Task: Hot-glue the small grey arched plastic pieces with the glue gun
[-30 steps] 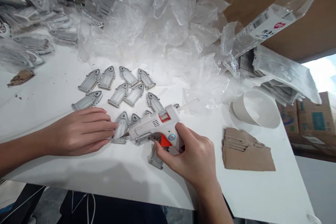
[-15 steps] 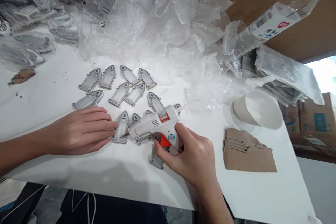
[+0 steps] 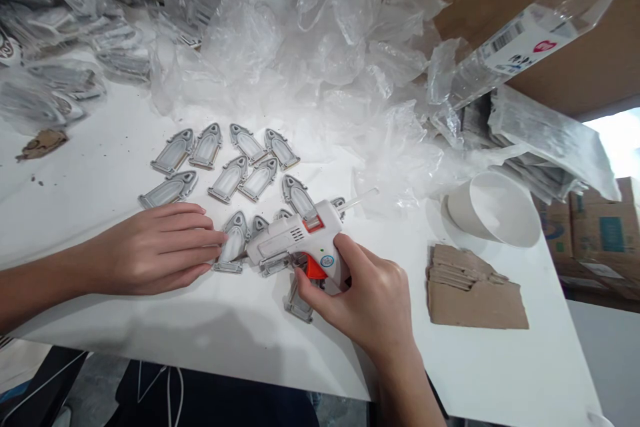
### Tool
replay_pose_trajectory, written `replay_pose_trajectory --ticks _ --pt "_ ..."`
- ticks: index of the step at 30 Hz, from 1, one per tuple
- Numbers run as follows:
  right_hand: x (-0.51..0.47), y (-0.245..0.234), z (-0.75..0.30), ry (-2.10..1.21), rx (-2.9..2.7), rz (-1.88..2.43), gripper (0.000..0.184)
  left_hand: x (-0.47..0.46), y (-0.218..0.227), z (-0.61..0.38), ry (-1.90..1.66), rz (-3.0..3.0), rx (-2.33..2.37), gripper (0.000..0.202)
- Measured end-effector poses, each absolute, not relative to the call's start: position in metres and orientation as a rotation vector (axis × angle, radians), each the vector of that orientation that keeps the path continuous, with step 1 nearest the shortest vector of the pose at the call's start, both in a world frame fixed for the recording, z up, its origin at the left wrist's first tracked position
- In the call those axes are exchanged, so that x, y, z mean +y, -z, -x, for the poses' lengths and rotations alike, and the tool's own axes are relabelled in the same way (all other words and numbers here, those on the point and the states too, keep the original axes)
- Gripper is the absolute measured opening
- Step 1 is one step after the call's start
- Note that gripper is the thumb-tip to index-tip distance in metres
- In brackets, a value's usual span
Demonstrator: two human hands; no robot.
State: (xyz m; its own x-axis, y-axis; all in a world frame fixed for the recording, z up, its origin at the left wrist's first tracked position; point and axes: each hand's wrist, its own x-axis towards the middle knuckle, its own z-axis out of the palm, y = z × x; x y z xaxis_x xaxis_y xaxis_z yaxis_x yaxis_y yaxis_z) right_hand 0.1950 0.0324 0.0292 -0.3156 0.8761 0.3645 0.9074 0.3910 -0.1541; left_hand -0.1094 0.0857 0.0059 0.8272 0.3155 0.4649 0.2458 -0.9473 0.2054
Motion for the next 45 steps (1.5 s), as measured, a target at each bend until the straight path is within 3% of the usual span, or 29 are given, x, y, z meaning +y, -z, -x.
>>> replay_pose_trajectory --ticks 34,45 --pt "0.033 -0.033 -0.204 0.061 -2.283 1.535 0.039 0.085 -0.009 0.111 -0.765 -2.884 0.448 0.005" --pt "0.033 -0.035 -0.203 -0.037 -2.301 1.516 0.030 0.085 -0.008 0.108 -0.781 -2.880 0.452 0.005"
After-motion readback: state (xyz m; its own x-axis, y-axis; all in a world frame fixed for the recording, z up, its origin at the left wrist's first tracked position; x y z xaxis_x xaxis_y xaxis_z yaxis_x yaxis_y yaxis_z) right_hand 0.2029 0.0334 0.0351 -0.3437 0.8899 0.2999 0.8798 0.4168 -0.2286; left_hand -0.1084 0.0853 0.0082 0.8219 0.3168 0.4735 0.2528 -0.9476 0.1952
